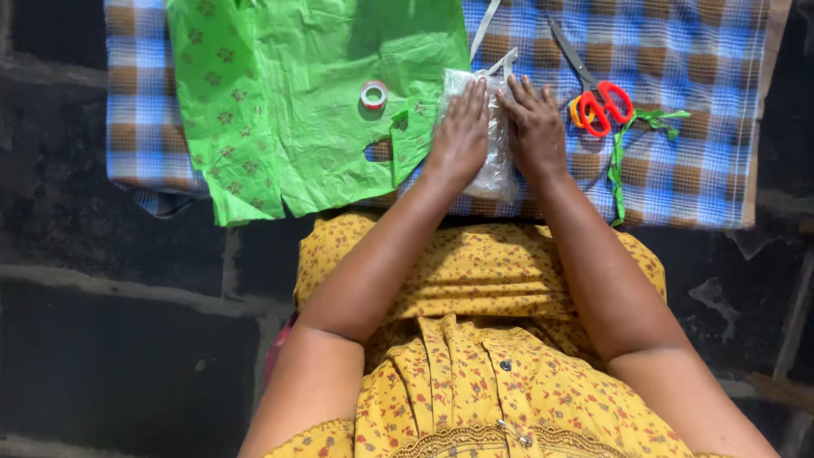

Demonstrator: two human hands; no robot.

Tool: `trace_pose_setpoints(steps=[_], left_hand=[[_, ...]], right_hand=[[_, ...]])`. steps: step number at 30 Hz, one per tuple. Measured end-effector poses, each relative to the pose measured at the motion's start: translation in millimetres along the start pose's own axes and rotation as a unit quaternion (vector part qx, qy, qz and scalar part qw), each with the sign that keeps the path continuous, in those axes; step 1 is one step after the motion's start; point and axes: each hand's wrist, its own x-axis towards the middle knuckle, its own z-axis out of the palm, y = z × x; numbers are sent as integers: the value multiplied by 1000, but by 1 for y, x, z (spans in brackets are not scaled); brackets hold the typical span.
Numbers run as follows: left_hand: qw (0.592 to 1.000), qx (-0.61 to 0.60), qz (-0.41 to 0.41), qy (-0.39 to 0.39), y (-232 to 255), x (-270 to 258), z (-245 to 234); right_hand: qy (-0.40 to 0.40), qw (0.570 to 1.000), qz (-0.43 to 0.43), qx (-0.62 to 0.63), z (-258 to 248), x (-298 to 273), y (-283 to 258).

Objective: The person places a small plastic box containing gold-colored jewelry into a clear plastic bag, then seals the bag with a strip of red tape. They use scissors to cut the tape and smooth the sealed edges.

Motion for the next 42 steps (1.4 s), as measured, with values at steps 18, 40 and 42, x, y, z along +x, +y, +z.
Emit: trace_pose_setpoints(steps=[18,40,42], left_hand=[[989,-104,-8,104,16,14,30],[950,-238,-63,191,4,18,29],[950,-246,-66,184,4,18,29]], right_hand=[[-140,988,26,-64,-6,-4,0],[-216,927,225,209,-124,21,-11],[-128,943,156,266,-122,25,-14]])
